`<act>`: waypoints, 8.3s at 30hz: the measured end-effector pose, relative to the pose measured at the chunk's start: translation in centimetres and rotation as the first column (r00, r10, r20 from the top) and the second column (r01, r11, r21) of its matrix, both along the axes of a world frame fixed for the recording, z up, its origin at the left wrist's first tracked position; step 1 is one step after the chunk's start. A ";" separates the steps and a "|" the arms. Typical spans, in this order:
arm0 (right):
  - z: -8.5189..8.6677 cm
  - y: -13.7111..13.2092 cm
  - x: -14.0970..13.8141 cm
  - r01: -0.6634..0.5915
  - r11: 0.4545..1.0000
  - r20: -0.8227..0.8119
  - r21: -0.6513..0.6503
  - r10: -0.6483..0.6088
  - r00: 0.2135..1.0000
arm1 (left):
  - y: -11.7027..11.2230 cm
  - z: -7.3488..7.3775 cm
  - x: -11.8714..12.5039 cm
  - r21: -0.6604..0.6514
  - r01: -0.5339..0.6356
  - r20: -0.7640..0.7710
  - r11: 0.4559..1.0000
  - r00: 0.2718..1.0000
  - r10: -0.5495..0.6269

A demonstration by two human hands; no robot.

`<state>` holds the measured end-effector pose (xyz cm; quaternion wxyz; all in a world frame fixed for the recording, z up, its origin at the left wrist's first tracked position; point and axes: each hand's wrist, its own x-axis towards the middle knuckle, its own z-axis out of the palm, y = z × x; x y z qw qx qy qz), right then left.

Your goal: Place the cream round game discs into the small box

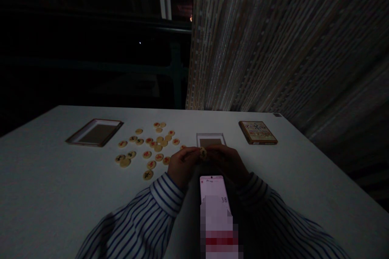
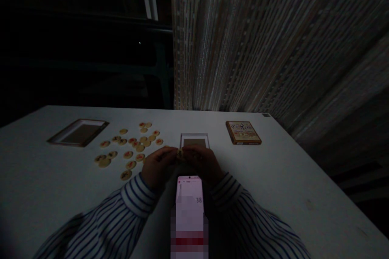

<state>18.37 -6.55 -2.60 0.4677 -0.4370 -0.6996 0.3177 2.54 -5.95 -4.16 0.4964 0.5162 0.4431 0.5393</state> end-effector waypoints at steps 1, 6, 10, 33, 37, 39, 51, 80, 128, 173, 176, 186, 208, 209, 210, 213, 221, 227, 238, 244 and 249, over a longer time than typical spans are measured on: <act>0.0 0.0 0.0 -0.004 1.000 -0.003 0.010 0.004 1.000 | 0.0 0.0 0.0 0.000 0.000 0.001 1.000 1.000 0.000; 0.0 0.0 0.0 0.003 1.000 0.012 0.009 -0.003 1.000 | -0.1 0.1 0.1 -0.024 0.010 0.038 1.000 0.999 -0.009; 0.1 -0.1 -0.2 -0.005 0.999 0.057 0.044 0.003 0.998 | -0.1 0.2 0.1 -0.033 0.000 0.068 0.999 0.998 0.002; 0.6 -0.1 -0.6 -0.079 0.921 0.413 0.381 -0.093 0.906 | 0.0 0.2 0.1 0.012 0.000 0.018 1.000 1.000 0.000; 0.4 0.1 -0.4 -0.075 0.933 0.481 0.351 -0.111 0.870 | 0.1 -0.1 0.0 0.012 0.032 0.013 0.999 0.999 -0.032; 0.4 0.3 -0.2 -0.099 0.935 0.527 0.340 -0.102 0.844 | 0.1 -0.2 0.0 0.002 0.038 0.032 0.999 0.999 -0.038; 3.0 1.3 0.3 -0.182 0.932 0.729 0.312 -0.112 0.675 | 0.3 0.1 0.0 -0.020 0.022 0.080 1.000 0.997 -0.020; 2.9 5.5 1.9 -0.167 0.986 0.911 -0.009 0.077 0.404 | 1.2 -2.3 -0.7 0.264 -0.051 -0.410 0.963 0.898 0.160; 3.1 5.5 1.9 -0.206 0.973 0.923 -0.105 0.173 0.344 | 0.9 -2.1 -0.7 0.273 -0.007 -0.440 0.962 0.888 0.132; 3.4 5.5 2.0 -0.134 0.991 0.942 -0.011 0.055 0.332 | 1.0 -2.3 -0.6 0.300 0.014 -0.402 0.954 0.909 0.113; 3.6 5.4 1.8 -0.130 0.992 0.946 -0.004 0.046 0.319 | 1.0 -2.2 -0.7 0.312 0.019 -0.417 0.950 0.901 0.119; 3.8 5.2 1.5 -0.126 0.992 0.953 0.006 0.032 0.300 | 0.9 -1.9 -0.6 0.320 0.007 -0.425 0.947 0.895 0.137; 6.1 3.9 0.7 -0.039 0.960 0.816 0.279 -0.215 0.537 | 0.4 1.7 -2.4 0.317 -0.150 -0.317 0.936 0.914 0.254; 6.2 3.8 0.6 -0.036 0.958 0.808 0.286 -0.221 0.547 | 0.4 2.1 -3.0 0.304 -0.153 -0.318 0.940 0.914 0.251; 6.2 3.7 0.5 -0.034 0.956 0.801 0.292 -0.225 0.555 | 0.5 2.5 -3.6 0.309 -0.159 -0.315 0.938 0.913 0.259; 6.4 3.4 0.0 -0.045 0.955 0.798 0.293 -0.218 0.562 | 0.7 3.3 -6.1 0.306 -0.217 -0.319 0.927 0.894 0.314; 6.4 2.6 -1.5 -0.104 0.958 0.800 0.267 -0.160 0.578 | 1.2 4.0 -12.5 0.238 -0.380 -0.264 0.894 0.861 0.436; 6.3 2.7 -3.0 -0.173 0.942 0.798 0.287 -0.136 0.587 | 1.9 3.0 -16.3 0.289 -0.425 -0.391 0.858 0.765 0.511; 7.6 3.7 -9.8 -0.294 0.947 0.886 0.132 0.021 0.464 | 2.3 -1.6 -18.3 0.427 -0.325 -0.686 0.844 0.493 0.536; 6.6 5.1 -13.0 -0.360 0.930 0.911 0.076 0.083 0.405 | 2.3 -1.8 -18.2 0.416 -0.225 -0.831 0.881 0.300 0.469; 6.3 5.2 -14.7 -0.388 0.917 0.931 0.087 0.064 0.360 | 2.3 -1.5 -17.6 0.368 -0.198 -0.880 0.908 0.240 0.409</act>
